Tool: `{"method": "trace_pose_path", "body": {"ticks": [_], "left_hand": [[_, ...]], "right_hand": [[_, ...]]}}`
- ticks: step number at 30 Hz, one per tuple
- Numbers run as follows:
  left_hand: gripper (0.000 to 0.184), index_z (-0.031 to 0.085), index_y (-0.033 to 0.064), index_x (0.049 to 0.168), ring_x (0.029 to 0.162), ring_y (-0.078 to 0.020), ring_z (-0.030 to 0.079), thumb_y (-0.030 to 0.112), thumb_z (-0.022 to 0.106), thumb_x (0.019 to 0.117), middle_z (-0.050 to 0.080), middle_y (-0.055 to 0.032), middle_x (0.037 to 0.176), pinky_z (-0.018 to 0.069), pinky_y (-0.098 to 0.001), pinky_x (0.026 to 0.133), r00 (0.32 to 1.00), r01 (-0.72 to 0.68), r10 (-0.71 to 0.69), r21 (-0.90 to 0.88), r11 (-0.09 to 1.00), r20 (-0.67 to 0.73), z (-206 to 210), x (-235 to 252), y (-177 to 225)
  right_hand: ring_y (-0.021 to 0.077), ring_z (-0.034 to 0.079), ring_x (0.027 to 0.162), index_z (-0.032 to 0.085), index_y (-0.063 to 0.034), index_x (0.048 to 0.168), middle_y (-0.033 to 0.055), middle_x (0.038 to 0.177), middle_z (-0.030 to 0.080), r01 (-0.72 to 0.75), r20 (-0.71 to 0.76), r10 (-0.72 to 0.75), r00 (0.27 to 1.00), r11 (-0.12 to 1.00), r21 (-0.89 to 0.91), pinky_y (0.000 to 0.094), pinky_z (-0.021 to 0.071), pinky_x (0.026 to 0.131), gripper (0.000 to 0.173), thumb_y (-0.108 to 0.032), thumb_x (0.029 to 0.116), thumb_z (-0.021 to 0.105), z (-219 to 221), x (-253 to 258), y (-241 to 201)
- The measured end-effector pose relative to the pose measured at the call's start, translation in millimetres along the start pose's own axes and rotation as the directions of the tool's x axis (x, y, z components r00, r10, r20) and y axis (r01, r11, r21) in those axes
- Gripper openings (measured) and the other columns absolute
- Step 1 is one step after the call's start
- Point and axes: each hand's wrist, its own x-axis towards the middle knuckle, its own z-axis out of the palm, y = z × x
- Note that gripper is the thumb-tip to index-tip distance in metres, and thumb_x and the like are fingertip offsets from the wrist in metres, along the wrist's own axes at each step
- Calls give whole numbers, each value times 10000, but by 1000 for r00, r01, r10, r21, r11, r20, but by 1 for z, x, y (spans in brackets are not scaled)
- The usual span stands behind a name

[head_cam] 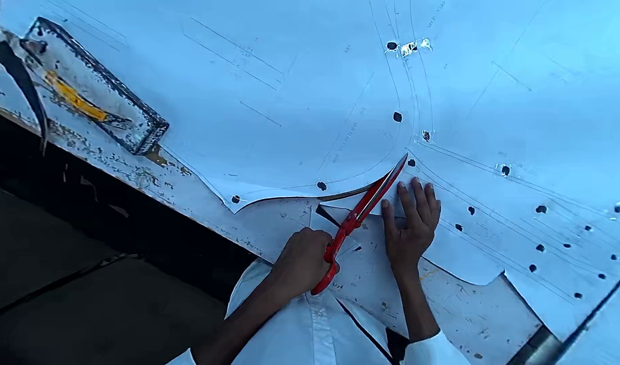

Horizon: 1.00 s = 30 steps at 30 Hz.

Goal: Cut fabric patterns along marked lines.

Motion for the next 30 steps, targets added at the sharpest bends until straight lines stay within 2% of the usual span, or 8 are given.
{"method": "trace_pose_path", "body": {"ticks": [4,15,26,30], "left_hand": [[151,719,77,903,741,-227,652,205,799,889,662,-63,760,530,-441,696,1000,0,0,-22,1000,9,-3,1,-2],[134,710,93,854,675,-214,638,181,808,873,641,-51,706,523,-429,633,1000,-30,30,15,999,-9,-5,5,-9],[161,705,88,876,720,-218,652,227,785,894,653,-50,734,528,-434,669,1000,-23,22,37,999,14,-5,3,-2],[175,704,82,876,735,-228,645,233,792,891,649,-58,742,523,-446,687,1000,-8,8,1,1000,14,2,1,2]], "right_hand": [[367,415,1467,715,-129,1319,105,1475,586,-10,16,10,1000,1000,-3,603,238,1222,409,-368,992,663,-1,0,0],[367,401,1477,699,-135,1343,103,1494,569,-19,34,19,999,1000,-8,607,240,1216,418,-369,1000,655,-2,0,-2],[357,414,1470,703,-137,1337,96,1488,576,-12,9,12,1000,1000,-14,600,256,1214,414,-364,993,668,-1,1,-2],[343,321,1523,642,-131,1413,80,1571,488,16,84,-15,996,1000,-12,604,213,1226,448,-348,1021,622,-10,-5,-3]]}}
